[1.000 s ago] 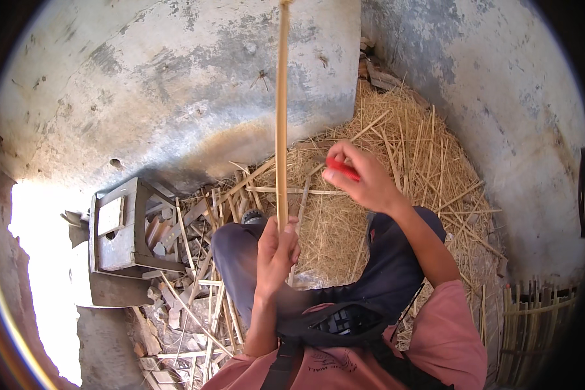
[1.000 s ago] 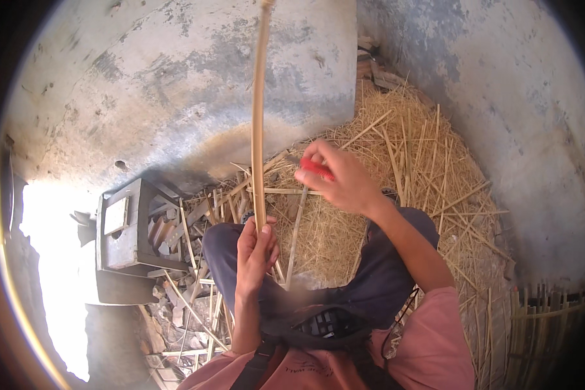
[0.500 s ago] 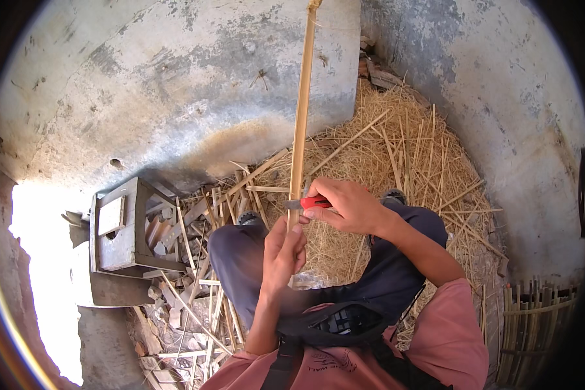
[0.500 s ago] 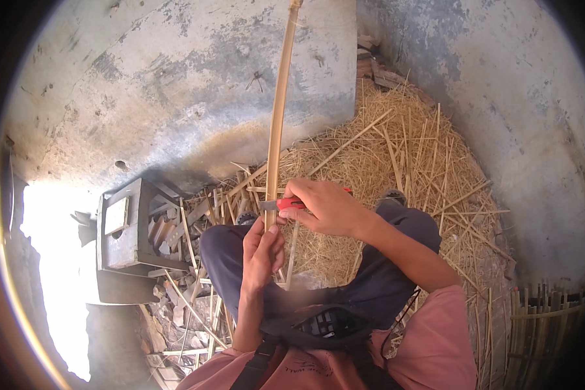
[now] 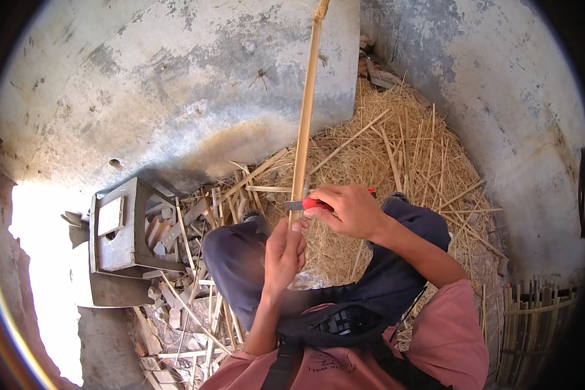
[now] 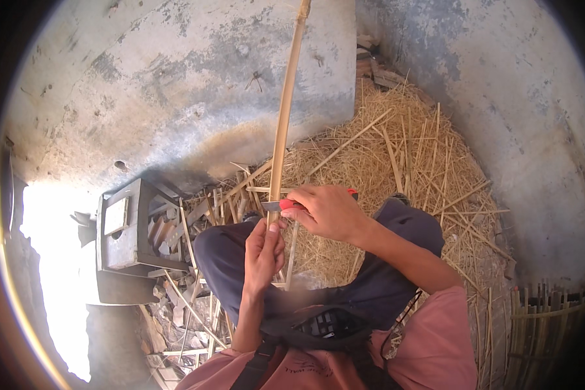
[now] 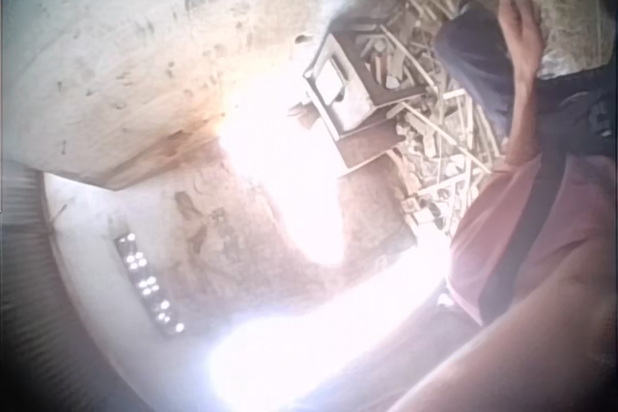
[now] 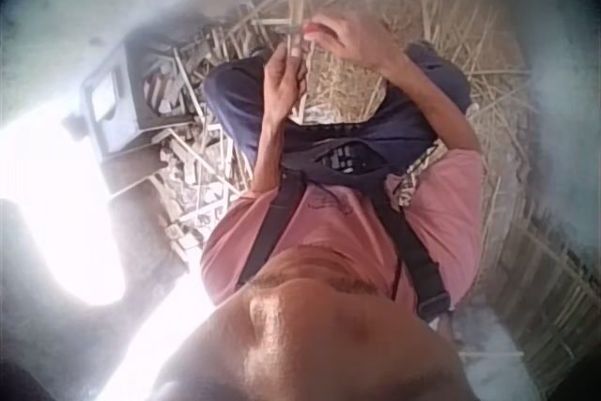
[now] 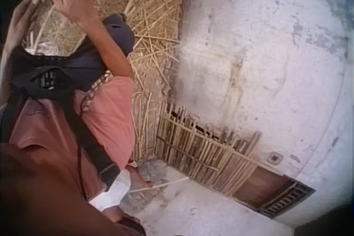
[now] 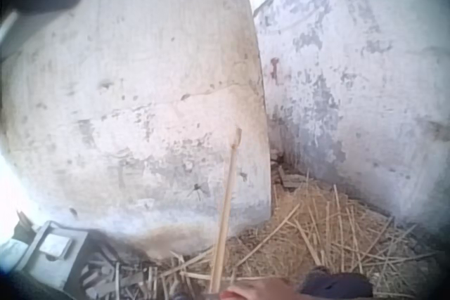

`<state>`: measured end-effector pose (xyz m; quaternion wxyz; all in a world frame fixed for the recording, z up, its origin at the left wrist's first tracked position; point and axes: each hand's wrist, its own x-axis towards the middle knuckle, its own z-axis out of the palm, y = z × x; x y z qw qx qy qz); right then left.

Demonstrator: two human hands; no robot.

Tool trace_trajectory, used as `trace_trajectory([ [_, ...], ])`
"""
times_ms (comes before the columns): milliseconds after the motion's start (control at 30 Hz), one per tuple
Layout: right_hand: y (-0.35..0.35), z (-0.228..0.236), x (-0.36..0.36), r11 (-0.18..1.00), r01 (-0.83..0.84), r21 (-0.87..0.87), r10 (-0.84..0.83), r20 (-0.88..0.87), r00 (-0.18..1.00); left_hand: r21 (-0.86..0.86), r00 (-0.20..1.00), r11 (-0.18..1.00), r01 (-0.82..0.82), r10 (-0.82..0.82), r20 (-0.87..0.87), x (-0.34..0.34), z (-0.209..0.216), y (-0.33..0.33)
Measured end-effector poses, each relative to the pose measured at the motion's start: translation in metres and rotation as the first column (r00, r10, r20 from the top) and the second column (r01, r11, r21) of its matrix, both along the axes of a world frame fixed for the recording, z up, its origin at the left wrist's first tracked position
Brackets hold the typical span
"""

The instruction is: The person shaves a long thin bamboo stick using a small knife while sitting on a straw-covered floor.

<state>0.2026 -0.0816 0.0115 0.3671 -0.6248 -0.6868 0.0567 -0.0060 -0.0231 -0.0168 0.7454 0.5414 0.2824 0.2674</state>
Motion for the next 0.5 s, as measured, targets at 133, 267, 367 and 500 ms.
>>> trace_trajectory([
  [133,-0.0016,-0.0018,-0.0014,0.999,0.030,-0.016,-0.030,0.008,1.000,-0.003,1.000,1.000,-0.011,0.011,-0.016,0.0015,0.0005,-0.0012],
  [267,-0.0010,-0.0015,-0.0022,0.998,0.061,-0.033,-0.062,-0.023,0.998,0.005,1.000,1.000,-0.007,0.007,-0.026,0.0029,0.0010,-0.0011],
  [367,-0.0013,-0.0020,-0.0019,0.996,0.078,-0.037,-0.079,-0.036,0.996,0.016,0.999,1.000,-0.002,0.002,-0.044,0.0018,0.0024,-0.0019],
  [500,0.0021,-0.0007,0.0042,0.996,0.086,-0.008,-0.086,-0.050,0.995,0.034,0.998,0.999,0.000,0.002,-0.059,0.0004,0.0019,-0.0036],
])
